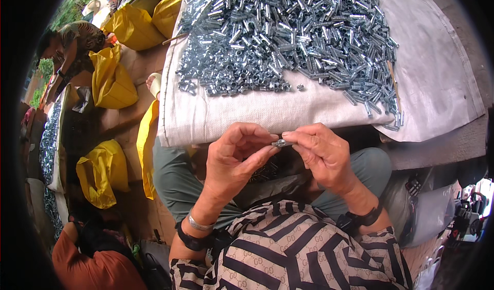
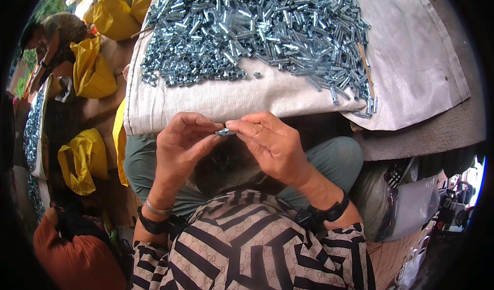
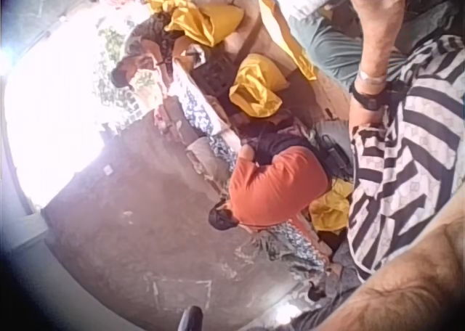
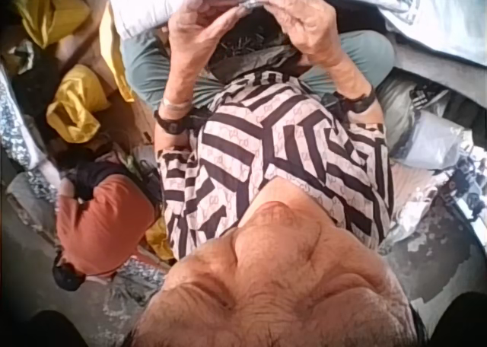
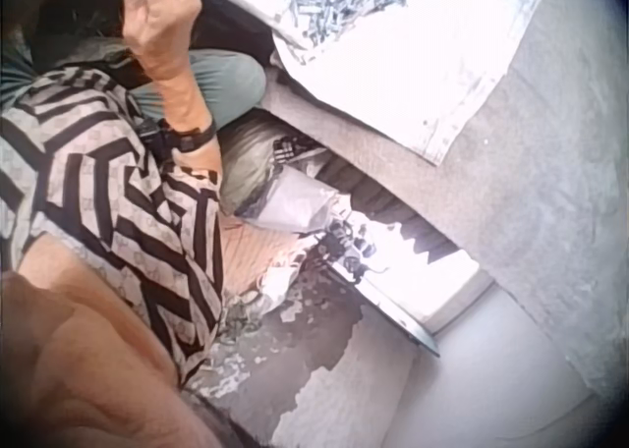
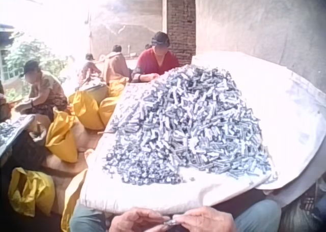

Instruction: Inspect and sort small metal hardware components from a large pile into a storage bag.

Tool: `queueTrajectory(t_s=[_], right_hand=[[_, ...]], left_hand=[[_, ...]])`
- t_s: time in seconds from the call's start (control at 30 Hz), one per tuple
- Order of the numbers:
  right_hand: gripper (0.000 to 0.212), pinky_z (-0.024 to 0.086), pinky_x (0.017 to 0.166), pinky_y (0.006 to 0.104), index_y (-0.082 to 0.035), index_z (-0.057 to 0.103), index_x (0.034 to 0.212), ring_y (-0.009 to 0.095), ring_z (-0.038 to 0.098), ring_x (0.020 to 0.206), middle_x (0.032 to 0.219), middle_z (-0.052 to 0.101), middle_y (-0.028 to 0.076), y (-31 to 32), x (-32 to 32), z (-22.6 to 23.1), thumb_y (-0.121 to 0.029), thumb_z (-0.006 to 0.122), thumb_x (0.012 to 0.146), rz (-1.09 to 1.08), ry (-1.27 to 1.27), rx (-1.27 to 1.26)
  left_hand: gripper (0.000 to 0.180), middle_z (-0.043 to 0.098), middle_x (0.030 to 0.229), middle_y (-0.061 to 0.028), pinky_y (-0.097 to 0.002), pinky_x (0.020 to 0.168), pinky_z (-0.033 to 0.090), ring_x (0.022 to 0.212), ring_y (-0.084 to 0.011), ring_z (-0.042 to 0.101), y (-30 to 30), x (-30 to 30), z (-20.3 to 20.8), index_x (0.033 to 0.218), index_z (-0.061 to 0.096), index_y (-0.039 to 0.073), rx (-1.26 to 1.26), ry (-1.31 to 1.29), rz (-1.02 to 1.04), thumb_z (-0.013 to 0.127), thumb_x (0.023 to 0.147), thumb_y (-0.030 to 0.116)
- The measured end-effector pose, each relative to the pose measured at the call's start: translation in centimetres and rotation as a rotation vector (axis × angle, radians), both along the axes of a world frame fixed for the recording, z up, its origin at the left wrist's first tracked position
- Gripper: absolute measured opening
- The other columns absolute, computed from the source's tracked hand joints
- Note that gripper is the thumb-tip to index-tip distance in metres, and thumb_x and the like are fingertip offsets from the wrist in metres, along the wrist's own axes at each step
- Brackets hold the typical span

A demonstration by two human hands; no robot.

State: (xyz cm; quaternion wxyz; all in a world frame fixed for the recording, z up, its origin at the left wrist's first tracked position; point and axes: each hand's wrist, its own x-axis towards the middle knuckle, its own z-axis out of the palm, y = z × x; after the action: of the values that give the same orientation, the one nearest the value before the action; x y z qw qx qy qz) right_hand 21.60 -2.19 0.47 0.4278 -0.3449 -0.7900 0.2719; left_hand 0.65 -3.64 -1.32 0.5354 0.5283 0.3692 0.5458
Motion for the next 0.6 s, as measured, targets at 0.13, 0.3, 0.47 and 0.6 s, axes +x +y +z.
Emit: queueTrajectory(t_s=[0.13,0.3,0.47,0.6], right_hand=[[0.029,0.047,0.057,0.0214,-0.004,0.071,0.114,0.009,0.060,0.066,0.099,0.065,0.007,0.4,0.8,0.7,0.006,0.063,0.089,0.142,0.075,-0.285],[0.023,0.041,0.050,0.0200,0.000,0.072,0.111,0.006,0.055,0.059,0.096,0.064,0.007,0.5,0.9,0.8,0.005,0.059,0.092,0.357,0.258,-0.606],[0.024,0.040,0.050,0.0196,-0.003,0.072,0.111,0.005,0.054,0.058,0.094,0.063,0.005,-0.1,0.5,0.6,0.004,0.059,0.093,0.392,0.248,-0.742],[0.025,0.053,0.074,0.0289,-0.002,0.070,0.113,0.019,0.068,0.084,0.106,0.068,0.012,0.3,0.2,-2.1,-0.005,0.067,0.089,0.298,0.115,-0.355]], left_hand=[[0.029,0.069,0.102,-0.0093,-0.0246,0.082,0.058,0.097,-0.0143,0.068,0.4,-0.6,-0.2,0.110,0.058,-0.002,-0.028,-0.042,-0.064,0.071,0.084,-0.007],[0.034,0.068,0.093,-0.0051,-0.0233,0.076,0.058,0.086,-0.0117,0.068,1.6,-2.0,-1.6,0.106,0.061,-0.001,-0.198,-0.206,-0.437,0.079,0.078,-0.004],[0.035,0.066,0.092,-0.0020,-0.0205,0.071,0.055,0.078,-0.0071,0.065,1.5,-2.1,-1.2,0.106,0.061,0.002,-0.231,-0.266,-0.519,0.081,0.077,-0.001],[0.027,0.064,0.089,-0.0001,-0.0211,0.058,0.047,0.069,-0.0052,0.060,2.7,-2.7,0.9,0.104,0.065,0.003,-0.166,0.271,-0.232,0.079,0.081,0.004]])
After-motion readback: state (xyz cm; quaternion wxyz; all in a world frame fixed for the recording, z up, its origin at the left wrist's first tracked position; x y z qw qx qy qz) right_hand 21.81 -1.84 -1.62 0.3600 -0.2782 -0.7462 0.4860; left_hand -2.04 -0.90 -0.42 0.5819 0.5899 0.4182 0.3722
